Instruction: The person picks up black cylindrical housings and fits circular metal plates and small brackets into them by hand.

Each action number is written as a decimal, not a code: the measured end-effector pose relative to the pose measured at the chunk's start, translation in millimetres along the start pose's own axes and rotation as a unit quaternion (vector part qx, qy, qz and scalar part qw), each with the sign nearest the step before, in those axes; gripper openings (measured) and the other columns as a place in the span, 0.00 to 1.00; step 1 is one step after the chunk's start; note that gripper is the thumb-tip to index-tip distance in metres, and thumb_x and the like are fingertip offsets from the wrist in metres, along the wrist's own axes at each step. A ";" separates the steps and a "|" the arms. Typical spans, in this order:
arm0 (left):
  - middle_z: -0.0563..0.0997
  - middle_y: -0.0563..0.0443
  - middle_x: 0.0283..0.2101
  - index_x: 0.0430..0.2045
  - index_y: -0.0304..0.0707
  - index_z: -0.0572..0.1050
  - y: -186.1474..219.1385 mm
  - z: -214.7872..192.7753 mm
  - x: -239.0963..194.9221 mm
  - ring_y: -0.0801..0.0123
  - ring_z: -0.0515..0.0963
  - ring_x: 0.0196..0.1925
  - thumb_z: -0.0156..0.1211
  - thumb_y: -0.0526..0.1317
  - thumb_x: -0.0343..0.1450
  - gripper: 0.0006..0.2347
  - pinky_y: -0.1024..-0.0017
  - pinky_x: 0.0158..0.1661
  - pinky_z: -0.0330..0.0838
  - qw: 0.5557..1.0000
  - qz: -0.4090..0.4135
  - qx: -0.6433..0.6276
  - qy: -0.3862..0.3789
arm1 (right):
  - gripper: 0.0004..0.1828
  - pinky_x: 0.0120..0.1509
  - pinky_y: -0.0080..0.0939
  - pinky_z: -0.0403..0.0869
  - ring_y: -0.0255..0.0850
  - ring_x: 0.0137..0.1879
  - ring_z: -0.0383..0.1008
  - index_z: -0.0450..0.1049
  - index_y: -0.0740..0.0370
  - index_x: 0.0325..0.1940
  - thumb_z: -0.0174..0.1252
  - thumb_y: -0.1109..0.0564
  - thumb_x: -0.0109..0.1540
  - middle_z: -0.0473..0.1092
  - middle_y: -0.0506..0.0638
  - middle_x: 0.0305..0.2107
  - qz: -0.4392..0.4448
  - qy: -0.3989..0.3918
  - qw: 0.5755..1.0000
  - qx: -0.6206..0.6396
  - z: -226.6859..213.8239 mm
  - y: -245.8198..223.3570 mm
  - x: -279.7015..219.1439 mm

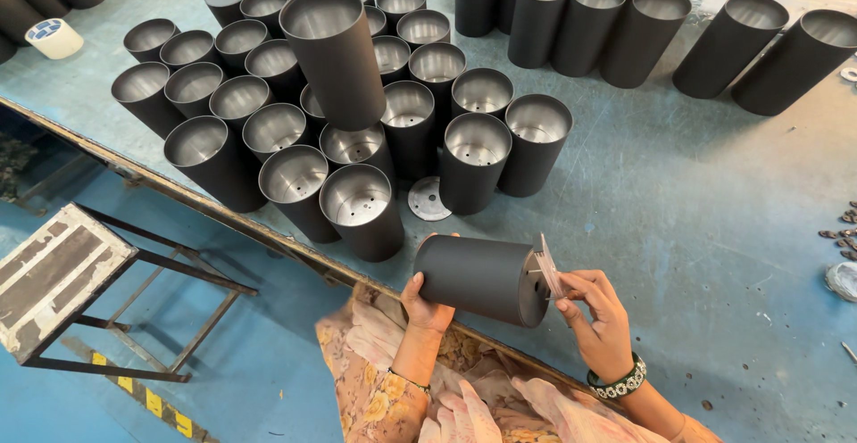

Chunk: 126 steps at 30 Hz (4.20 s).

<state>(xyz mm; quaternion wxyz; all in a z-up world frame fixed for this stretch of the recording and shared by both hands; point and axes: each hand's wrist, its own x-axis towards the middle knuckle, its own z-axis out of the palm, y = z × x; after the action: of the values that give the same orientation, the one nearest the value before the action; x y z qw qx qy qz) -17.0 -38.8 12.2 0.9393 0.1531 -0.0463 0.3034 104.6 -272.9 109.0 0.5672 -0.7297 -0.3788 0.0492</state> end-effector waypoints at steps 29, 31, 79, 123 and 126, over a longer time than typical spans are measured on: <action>0.71 0.45 0.52 0.66 0.37 0.60 -27.6 114.4 -56.5 0.62 0.72 0.55 0.59 0.44 0.62 0.33 0.67 0.58 0.64 0.957 0.037 0.257 0.127 | 0.19 0.54 0.33 0.62 0.33 0.47 0.60 0.74 0.69 0.60 0.52 0.53 0.71 0.62 0.47 0.51 0.022 0.141 0.951 0.273 2.1 3.4 -20.8; 0.73 0.44 0.48 0.66 0.38 0.61 -28.3 109.7 -58.8 0.61 0.73 0.53 0.58 0.44 0.64 0.32 0.67 0.56 0.65 0.968 0.002 0.195 0.159 | 0.20 0.46 0.33 0.62 0.33 0.41 0.59 0.76 0.68 0.58 0.54 0.50 0.70 0.62 0.47 0.47 -0.029 0.112 0.974 0.195 -3.1 -6.7 -21.0; 0.71 0.32 0.59 0.63 0.28 0.61 1.5 92.4 -84.1 0.51 0.72 0.58 0.61 0.42 0.54 0.39 0.56 0.60 0.63 0.945 0.167 0.238 0.147 | 0.10 0.62 0.42 0.71 0.43 0.58 0.72 0.76 0.66 0.28 0.54 0.72 0.61 0.70 0.53 0.52 0.014 -0.046 0.973 0.227 -3.4 27.9 -24.9; 0.71 0.39 0.58 0.64 0.35 0.59 -10.5 94.9 -88.0 0.54 0.72 0.60 0.60 0.43 0.59 0.35 0.58 0.61 0.64 0.953 0.125 0.224 0.163 | 0.22 0.62 0.42 0.72 0.42 0.55 0.74 0.76 0.62 0.50 0.62 0.71 0.52 0.72 0.49 0.47 0.019 -0.130 0.980 0.151 -32.2 -14.0 0.3; 0.73 0.40 0.56 0.65 0.35 0.60 -11.8 91.3 -86.4 0.55 0.72 0.59 0.59 0.43 0.61 0.34 0.59 0.61 0.64 0.958 0.117 0.192 0.178 | 0.18 0.62 0.42 0.71 0.45 0.59 0.73 0.74 0.55 0.34 0.63 0.72 0.45 0.74 0.46 0.45 -0.199 -0.026 0.979 -0.042 -23.7 -21.1 -3.3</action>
<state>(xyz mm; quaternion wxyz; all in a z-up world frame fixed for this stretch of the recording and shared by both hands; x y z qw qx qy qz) -79.7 -124.7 80.2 0.8434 0.2676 0.1627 0.4366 103.7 -292.3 134.4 0.5243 -0.6617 -0.5325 -0.0619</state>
